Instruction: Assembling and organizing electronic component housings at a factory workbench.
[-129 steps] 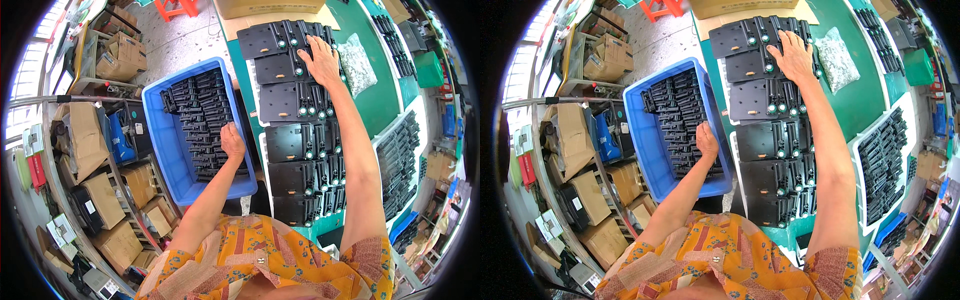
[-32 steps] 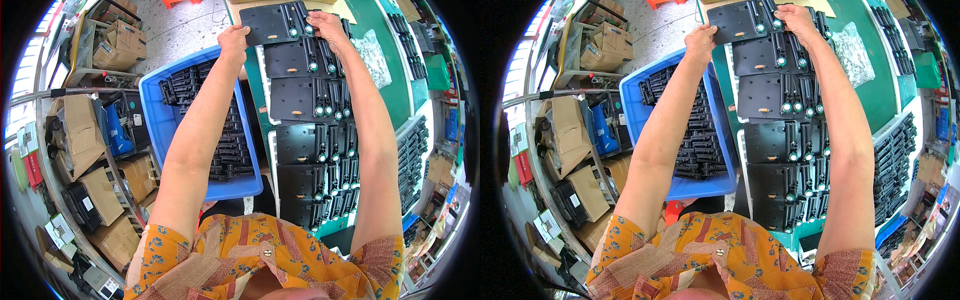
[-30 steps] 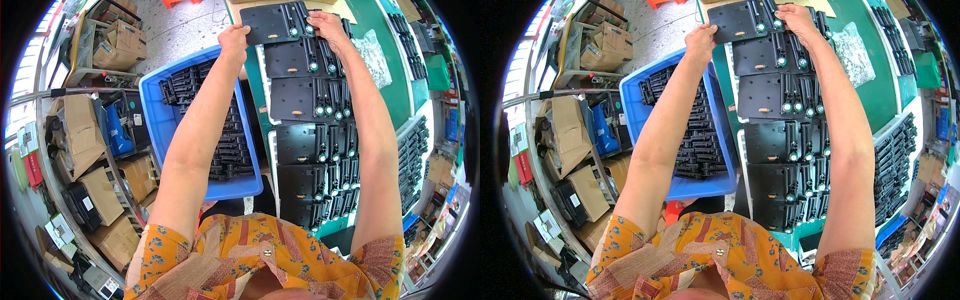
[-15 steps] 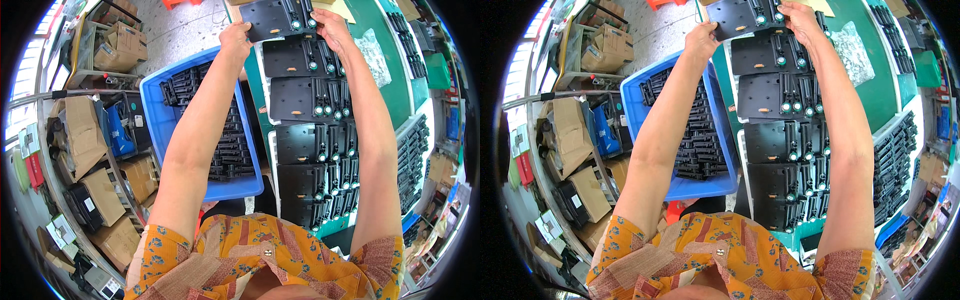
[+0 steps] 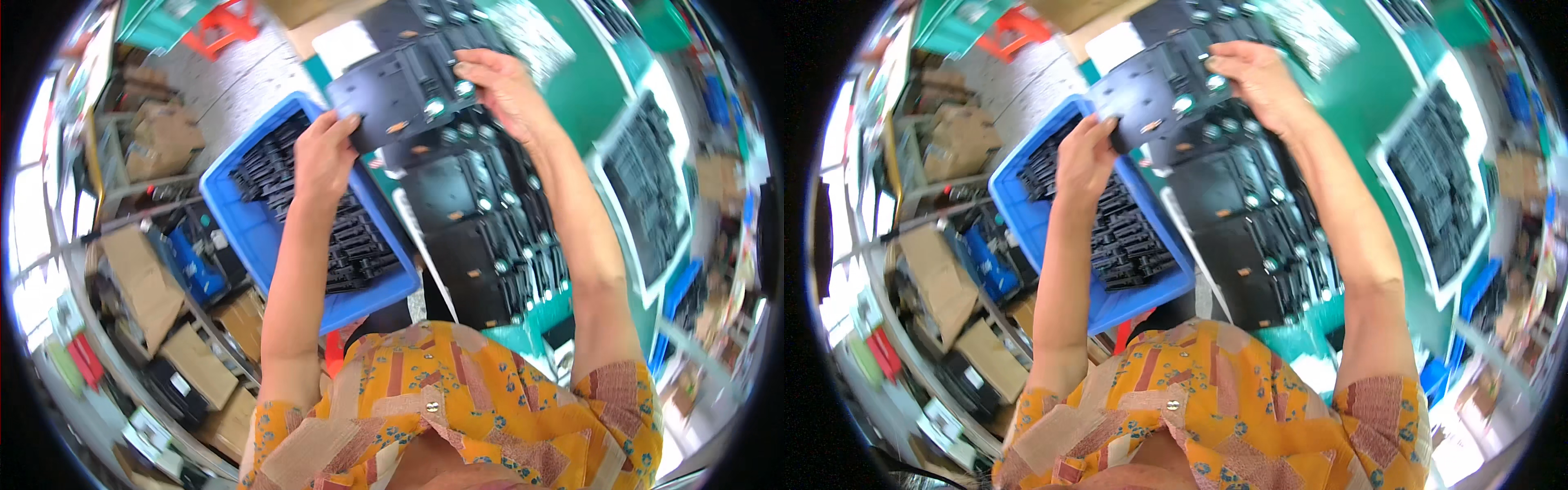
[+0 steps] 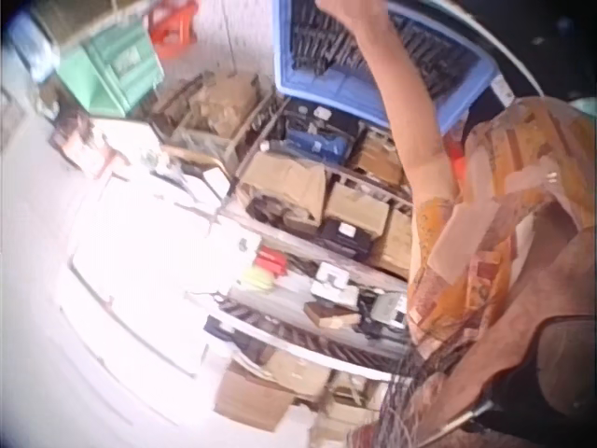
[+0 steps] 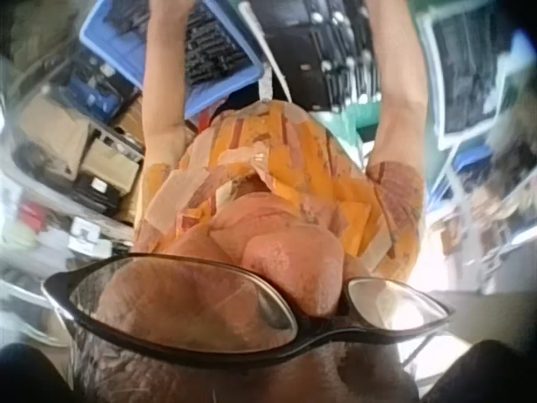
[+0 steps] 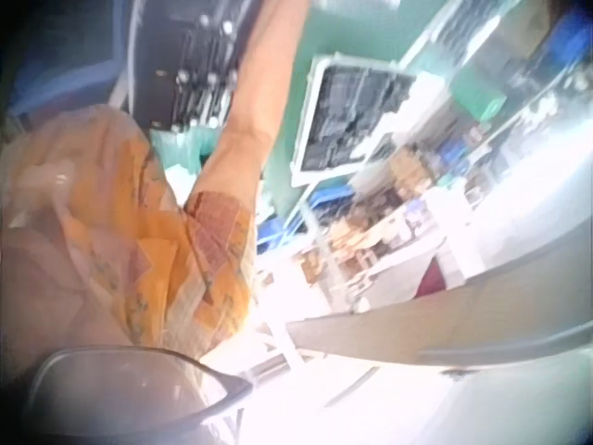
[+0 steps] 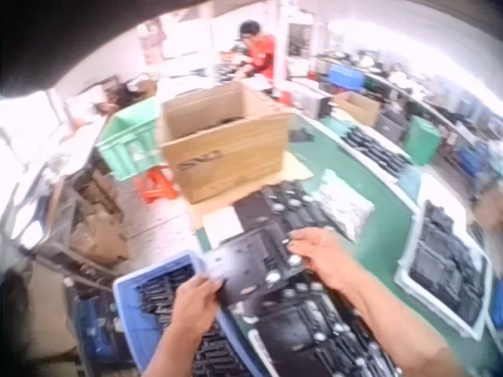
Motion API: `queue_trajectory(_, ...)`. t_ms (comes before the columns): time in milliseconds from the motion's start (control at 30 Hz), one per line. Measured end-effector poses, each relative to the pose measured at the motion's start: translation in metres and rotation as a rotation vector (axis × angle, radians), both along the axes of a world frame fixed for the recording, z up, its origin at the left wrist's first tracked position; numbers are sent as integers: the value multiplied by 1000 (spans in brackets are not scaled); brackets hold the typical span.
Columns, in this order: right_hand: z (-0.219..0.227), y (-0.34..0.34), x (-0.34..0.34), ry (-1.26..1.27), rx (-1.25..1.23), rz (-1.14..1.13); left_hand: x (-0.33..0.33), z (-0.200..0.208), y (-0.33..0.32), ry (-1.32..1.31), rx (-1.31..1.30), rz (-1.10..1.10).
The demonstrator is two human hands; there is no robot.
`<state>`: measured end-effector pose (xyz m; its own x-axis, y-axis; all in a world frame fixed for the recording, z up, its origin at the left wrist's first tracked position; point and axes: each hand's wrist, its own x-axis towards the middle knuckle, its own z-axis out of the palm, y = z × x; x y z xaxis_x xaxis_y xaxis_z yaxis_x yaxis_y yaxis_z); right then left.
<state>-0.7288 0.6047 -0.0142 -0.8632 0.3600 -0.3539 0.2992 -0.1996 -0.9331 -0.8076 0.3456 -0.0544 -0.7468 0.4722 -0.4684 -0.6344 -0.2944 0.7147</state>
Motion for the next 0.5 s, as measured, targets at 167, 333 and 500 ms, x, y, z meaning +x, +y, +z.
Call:
queue_trajectory(167,12,-8,85,-65,-123,-87,71,16,0,-10,-104,-99)
queue_trajectory(333,40,3,189,-151,-119,-255,144,47,26,-7,-58,-173)
queue_trajectory(500,67,31,285,-260,-20,-503,176,63,100,78,-99,-470)
